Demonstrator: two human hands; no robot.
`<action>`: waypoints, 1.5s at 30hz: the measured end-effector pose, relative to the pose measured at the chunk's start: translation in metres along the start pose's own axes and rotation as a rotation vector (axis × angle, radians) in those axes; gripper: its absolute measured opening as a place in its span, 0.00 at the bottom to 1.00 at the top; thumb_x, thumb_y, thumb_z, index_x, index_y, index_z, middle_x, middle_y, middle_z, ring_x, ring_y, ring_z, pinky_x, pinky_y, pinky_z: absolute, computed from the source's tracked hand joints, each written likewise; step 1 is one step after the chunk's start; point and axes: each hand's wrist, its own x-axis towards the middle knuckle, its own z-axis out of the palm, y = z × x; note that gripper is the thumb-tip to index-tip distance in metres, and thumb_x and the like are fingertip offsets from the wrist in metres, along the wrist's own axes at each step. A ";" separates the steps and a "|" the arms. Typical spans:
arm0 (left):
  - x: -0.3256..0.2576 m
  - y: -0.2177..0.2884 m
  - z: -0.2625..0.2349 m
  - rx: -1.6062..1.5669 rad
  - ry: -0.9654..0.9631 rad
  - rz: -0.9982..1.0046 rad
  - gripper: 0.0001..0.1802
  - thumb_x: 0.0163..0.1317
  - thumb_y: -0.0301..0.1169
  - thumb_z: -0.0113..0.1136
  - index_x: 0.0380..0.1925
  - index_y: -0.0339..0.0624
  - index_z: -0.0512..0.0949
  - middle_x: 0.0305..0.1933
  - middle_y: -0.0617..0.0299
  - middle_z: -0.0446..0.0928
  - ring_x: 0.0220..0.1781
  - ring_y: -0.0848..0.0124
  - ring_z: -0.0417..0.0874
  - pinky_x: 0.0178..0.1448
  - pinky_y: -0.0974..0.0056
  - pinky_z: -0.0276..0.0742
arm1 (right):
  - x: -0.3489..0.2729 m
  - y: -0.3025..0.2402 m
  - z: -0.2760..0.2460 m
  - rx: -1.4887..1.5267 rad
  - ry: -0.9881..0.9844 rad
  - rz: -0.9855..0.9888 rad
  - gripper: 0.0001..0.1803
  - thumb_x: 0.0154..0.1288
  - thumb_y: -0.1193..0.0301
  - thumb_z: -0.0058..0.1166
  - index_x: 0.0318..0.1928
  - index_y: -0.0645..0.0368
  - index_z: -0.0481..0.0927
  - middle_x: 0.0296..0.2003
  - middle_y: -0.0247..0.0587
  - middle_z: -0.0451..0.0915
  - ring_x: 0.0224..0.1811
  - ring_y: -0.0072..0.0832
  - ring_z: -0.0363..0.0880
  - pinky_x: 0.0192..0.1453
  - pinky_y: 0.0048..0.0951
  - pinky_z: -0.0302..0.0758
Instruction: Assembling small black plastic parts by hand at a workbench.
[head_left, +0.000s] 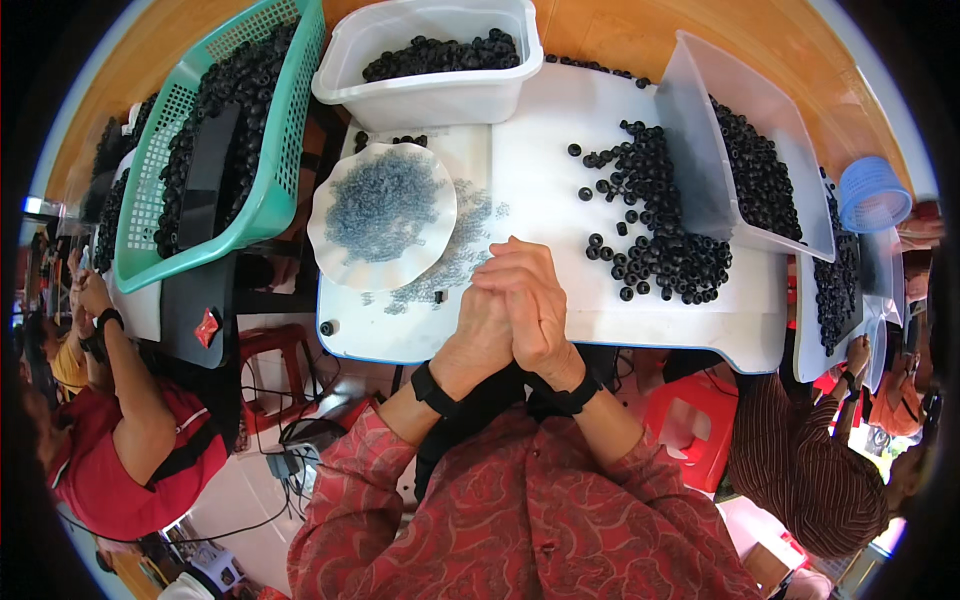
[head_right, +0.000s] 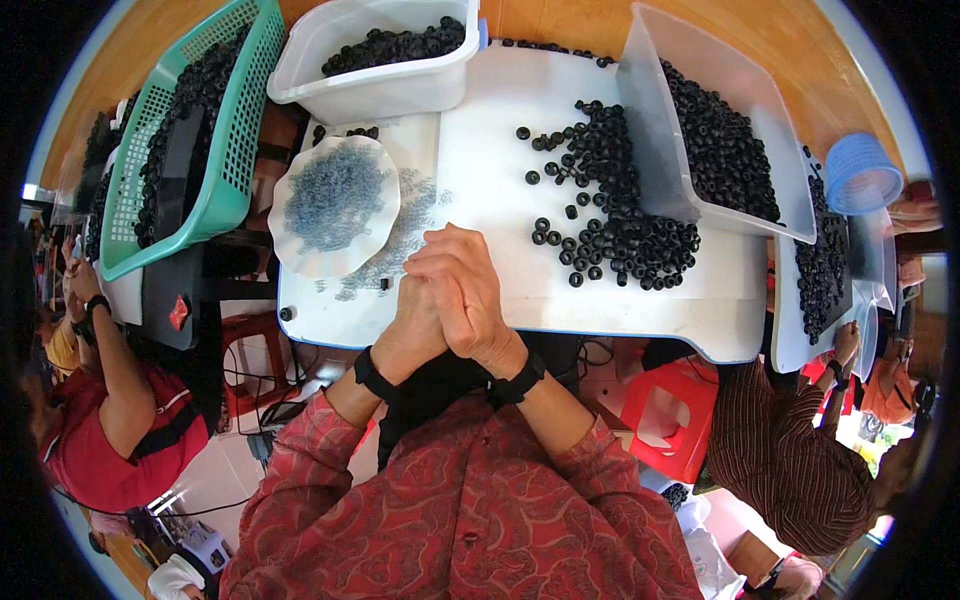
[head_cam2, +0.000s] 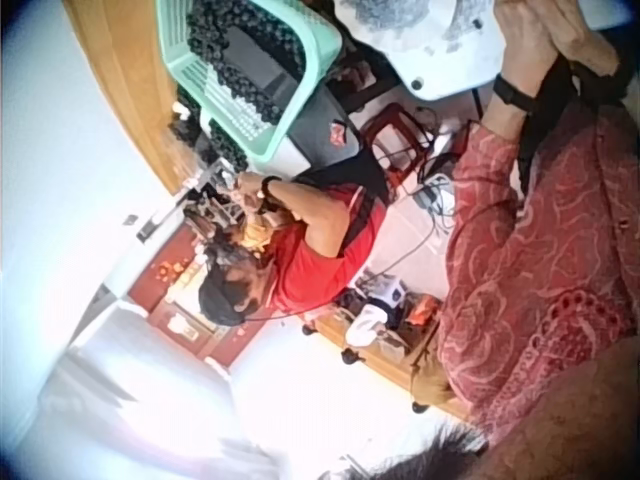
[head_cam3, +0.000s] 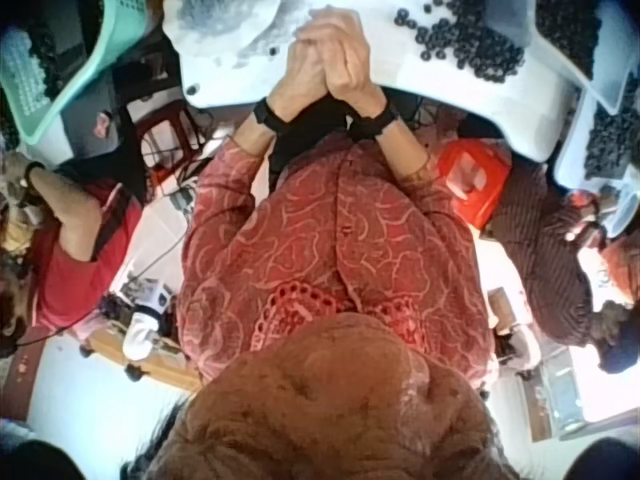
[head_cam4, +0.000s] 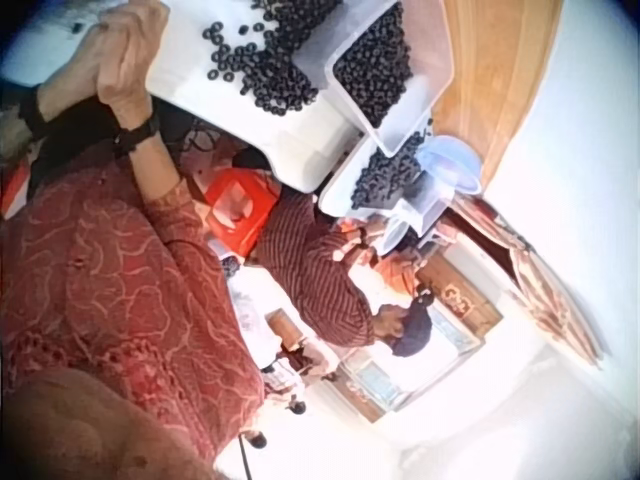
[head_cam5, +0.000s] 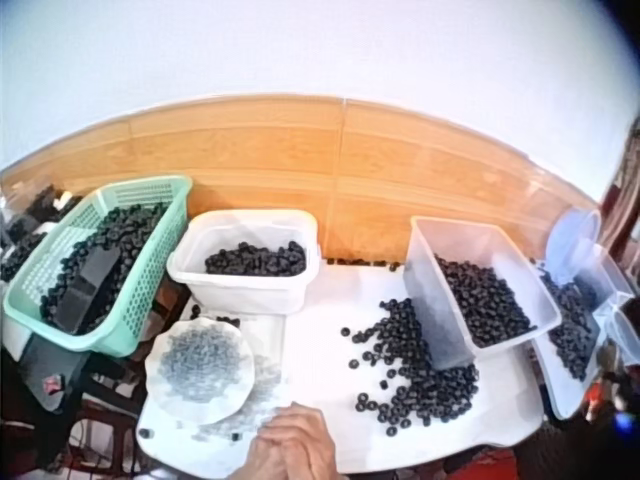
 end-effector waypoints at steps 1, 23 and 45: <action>0.001 0.001 -0.001 0.004 0.003 0.006 0.17 0.56 0.31 0.63 0.43 0.34 0.77 0.44 0.46 0.78 0.43 0.50 0.83 0.40 0.52 0.82 | 0.001 0.000 0.000 0.002 -0.010 0.002 0.15 0.68 0.70 0.42 0.39 0.62 0.83 0.40 0.46 0.80 0.54 0.47 0.74 0.66 0.47 0.67; 0.002 -0.006 -0.004 0.062 0.005 0.025 0.16 0.55 0.30 0.63 0.43 0.34 0.78 0.43 0.47 0.79 0.42 0.50 0.83 0.39 0.52 0.82 | 0.005 -0.008 0.005 -0.105 -0.056 -0.068 0.09 0.62 0.73 0.52 0.39 0.60 0.83 0.40 0.42 0.82 0.52 0.44 0.77 0.58 0.40 0.68; -0.009 -0.015 0.005 0.081 -0.047 0.012 0.16 0.55 0.30 0.64 0.43 0.34 0.78 0.41 0.49 0.79 0.40 0.50 0.84 0.39 0.52 0.82 | -0.001 -0.001 0.000 -0.061 -0.133 0.016 0.10 0.63 0.74 0.45 0.38 0.63 0.81 0.42 0.47 0.81 0.55 0.47 0.73 0.62 0.42 0.70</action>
